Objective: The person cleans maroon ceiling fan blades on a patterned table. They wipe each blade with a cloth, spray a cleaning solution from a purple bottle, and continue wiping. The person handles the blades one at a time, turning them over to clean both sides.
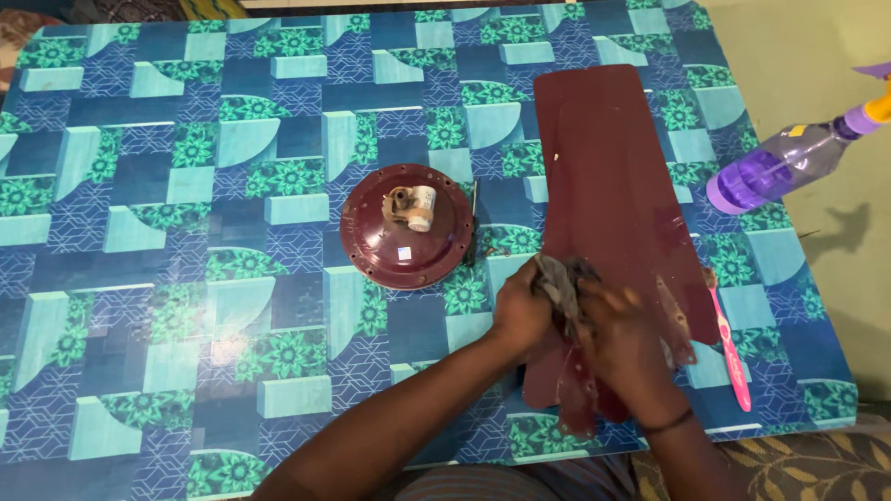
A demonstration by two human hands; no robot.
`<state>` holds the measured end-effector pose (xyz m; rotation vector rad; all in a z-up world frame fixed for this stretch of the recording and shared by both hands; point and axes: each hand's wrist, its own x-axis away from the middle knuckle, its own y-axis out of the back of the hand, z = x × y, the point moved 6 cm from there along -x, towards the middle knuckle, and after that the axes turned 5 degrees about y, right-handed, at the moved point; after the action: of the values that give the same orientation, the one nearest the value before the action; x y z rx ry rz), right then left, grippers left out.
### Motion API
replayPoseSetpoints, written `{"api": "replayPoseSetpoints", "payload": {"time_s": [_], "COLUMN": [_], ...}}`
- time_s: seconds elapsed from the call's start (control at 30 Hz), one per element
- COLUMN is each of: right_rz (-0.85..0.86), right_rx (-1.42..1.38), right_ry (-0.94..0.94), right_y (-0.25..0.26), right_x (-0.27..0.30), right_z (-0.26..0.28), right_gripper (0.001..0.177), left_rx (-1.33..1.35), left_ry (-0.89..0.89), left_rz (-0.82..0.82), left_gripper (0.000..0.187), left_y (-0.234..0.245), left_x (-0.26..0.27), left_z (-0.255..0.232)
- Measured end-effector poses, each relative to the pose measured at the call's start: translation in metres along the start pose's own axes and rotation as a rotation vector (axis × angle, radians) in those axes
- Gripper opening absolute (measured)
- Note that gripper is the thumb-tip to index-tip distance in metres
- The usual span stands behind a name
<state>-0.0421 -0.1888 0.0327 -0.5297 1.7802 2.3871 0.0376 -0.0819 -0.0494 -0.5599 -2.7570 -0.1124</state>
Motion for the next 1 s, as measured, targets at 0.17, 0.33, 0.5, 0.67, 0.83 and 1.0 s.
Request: {"api": "replayPoseSetpoints", "payload": {"time_s": [0.17, 0.33, 0.5, 0.67, 0.83, 1.0], "right_rz": [0.025, -0.090, 0.008, 0.025, 0.004, 0.013], "right_rx": [0.057, -0.067, 0.080, 0.009, -0.107, -0.176], "right_ry": [-0.003, 0.077, 0.099, 0.040, -0.060, -0.086], "right_y": [-0.020, -0.041, -0.050, -0.025, 0.008, 0.018], "right_x": [-0.041, -0.107, -0.129, -0.086, -0.045, -0.040], "right_z": [-0.041, -0.066, -0.070, -0.043, -0.021, -0.020], "right_gripper": [0.036, 0.043, 0.040, 0.030, 0.035, 0.036], "left_rx": [-0.147, -0.179, -0.164, -0.243, -0.262, -0.406], "left_ry": [0.004, -0.104, -0.109, -0.094, -0.355, -0.543], "left_rz": [-0.050, -0.143, -0.164, -0.222, -0.143, -0.189], "left_gripper": [0.040, 0.041, 0.041, 0.047, 0.045, 0.051], "left_y": [0.000, 0.003, 0.002, 0.003, 0.006, 0.013], "left_x": [0.003, 0.004, 0.003, 0.005, 0.011, 0.001], "left_z": [-0.008, -0.009, -0.005, -0.005, -0.019, -0.041]}}
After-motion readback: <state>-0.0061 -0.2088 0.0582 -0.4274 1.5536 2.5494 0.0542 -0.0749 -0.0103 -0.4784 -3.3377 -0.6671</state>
